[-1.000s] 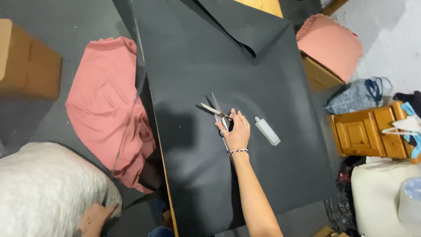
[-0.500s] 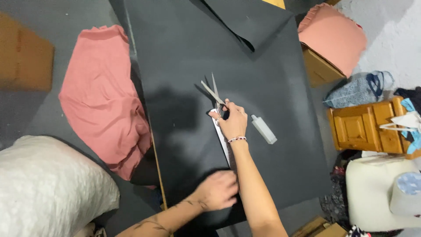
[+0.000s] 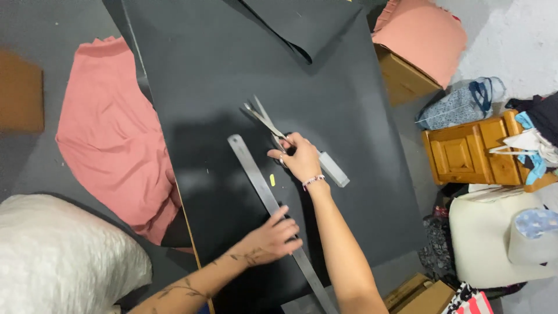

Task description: Marking a piece of black fabric with a ruler and chalk, then cutting it with scissors on a workbench.

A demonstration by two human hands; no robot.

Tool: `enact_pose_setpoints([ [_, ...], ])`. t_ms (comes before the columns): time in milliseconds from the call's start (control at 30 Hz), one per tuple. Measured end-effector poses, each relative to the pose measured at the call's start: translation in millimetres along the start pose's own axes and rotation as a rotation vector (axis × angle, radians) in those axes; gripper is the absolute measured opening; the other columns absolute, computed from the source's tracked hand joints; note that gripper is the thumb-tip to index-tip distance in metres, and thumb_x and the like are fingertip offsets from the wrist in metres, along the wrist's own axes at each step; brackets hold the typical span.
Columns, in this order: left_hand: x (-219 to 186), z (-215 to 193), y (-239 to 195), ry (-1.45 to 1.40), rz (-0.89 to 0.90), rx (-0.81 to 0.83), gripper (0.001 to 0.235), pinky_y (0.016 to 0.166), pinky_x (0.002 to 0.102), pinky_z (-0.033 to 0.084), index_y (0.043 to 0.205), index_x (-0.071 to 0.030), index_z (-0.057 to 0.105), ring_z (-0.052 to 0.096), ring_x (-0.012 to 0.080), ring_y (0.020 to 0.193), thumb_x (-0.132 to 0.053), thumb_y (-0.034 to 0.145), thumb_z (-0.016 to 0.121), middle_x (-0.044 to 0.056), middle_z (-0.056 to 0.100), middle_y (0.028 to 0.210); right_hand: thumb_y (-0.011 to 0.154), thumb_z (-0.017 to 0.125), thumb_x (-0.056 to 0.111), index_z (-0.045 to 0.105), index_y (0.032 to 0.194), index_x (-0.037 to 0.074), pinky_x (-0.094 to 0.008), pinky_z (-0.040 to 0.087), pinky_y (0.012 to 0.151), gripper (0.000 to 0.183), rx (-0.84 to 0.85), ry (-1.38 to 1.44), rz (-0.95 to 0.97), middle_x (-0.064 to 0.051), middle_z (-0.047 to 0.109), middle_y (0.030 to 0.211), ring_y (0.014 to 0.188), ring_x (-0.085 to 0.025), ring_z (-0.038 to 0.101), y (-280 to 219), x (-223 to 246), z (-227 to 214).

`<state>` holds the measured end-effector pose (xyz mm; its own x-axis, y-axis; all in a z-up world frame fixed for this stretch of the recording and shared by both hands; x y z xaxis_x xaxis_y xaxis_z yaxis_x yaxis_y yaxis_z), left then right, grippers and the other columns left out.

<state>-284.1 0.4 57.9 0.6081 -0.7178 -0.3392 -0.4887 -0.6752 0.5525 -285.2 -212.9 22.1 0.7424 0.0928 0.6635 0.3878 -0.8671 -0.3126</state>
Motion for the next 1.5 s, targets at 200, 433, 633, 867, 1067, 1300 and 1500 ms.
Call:
enact_pose_setpoints([
  [200, 84.2, 11.6, -61.3, 0.111, -0.065, -0.111, 0.031, 0.112, 0.07, 0.031, 0.125, -0.017, 0.063, 0.054, 0.0351, 0.126, -0.035, 0.104, 0.049, 0.014, 0.055, 0.117, 0.056, 0.096, 0.043, 0.053, 0.085, 0.018, -0.038, 0.058, 0.081, 0.058, -0.026, 0.022, 0.242, 0.002, 0.074, 0.082, 0.082, -0.023, 0.074, -37.9, -35.0, 11.6],
  [433, 154.0, -30.6, -64.1, 0.253, -0.058, -0.009, 0.027, 0.113, 0.067, 0.033, 0.112, -0.015, 0.063, 0.057, 0.0351, 0.122, -0.035, 0.099, 0.052, 0.014, 0.058, 0.112, 0.065, 0.084, 0.015, 0.054, 0.097, 0.016, -0.039, 0.058, 0.086, 0.045, -0.024, 0.077, 0.247, -0.004, 0.07, 0.096, 0.091, -0.026, 0.076, -37.8, -36.0, 27.2],
  [633, 247.5, -40.3, -12.2, 0.386, -0.055, 0.118, 0.028, 0.113, 0.065, 0.033, 0.116, -0.017, 0.062, 0.052, 0.0334, 0.132, -0.035, 0.097, 0.053, 0.014, 0.056, 0.124, 0.076, 0.084, 0.028, 0.052, 0.092, 0.015, -0.043, 0.057, 0.084, 0.039, -0.241, -0.076, 0.248, -0.005, 0.076, 0.087, 0.093, -0.03, 0.075, -12.5, -35.6, -42.8],
  [867, 362.8, -30.8, 7.4, 0.802, -0.487, 0.09, 0.045, 0.116, 0.061, 0.03, 0.136, -0.026, 0.056, 0.048, 0.0274, 0.139, -0.014, 0.092, 0.057, 0.013, 0.052, 0.147, 0.078, 0.083, 0.044, 0.047, 0.086, 0.015, -0.039, 0.047, 0.077, 0.047, -0.175, 0.097, 0.116, -0.005, 0.064, 0.087, 0.085, -0.027, 0.055, -45.2, -13.8, -20.1],
  [1067, 302.1, -47.1, -4.4, 0.468, -0.881, -0.065, 0.05, 0.117, 0.057, 0.028, 0.143, -0.008, 0.049, 0.039, 0.0411, 0.141, -0.017, 0.094, 0.053, 0.024, 0.042, 0.151, 0.075, 0.087, 0.029, 0.042, 0.083, 0.016, -0.034, 0.048, 0.088, 0.047, -0.141, 0.171, 0.088, 0.0, 0.073, 0.124, 0.107, -0.02, 0.055, -98.2, -39.9, 48.5],
  [1300, 264.7, -18.2, -17.2, 0.485, -0.779, 0.076, 0.084, 0.113, 0.077, 0.008, 0.15, -0.006, 0.041, 0.021, 0.0344, 0.152, -0.068, 0.092, 0.046, 0.011, 0.034, 0.16, 0.082, 0.083, 0.014, 0.036, 0.082, 0.012, -0.043, 0.026, 0.122, 0.047, -0.113, 0.159, 0.03, -0.008, 0.04, 0.161, 0.153, -0.027, 0.027, -131.3, -63.5, 91.5],
  [1500, 279.4, -4.6, 9.5, 0.421, -0.771, 0.27, 0.092, 0.114, 0.075, -0.002, 0.154, -0.011, 0.03, 0.011, 0.0356, 0.152, -0.077, 0.09, 0.032, 0.016, 0.022, 0.163, 0.079, 0.089, 0.015, 0.041, 0.083, 0.012, -0.043, 0.023, 0.124, 0.049, -0.071, 0.114, 0.186, -0.003, 0.034, 0.164, 0.155, -0.027, 0.022, -135.4, -89.7, 109.5],
])
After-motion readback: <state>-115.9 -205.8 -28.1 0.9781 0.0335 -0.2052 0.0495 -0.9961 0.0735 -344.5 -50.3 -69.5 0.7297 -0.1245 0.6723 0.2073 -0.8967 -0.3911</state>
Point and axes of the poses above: each hand's wrist, its own y-axis towards the middle knuckle, its own z-axis out of the palm, x = y × z, the point moved 7 cm from there along y, towards the middle knuckle
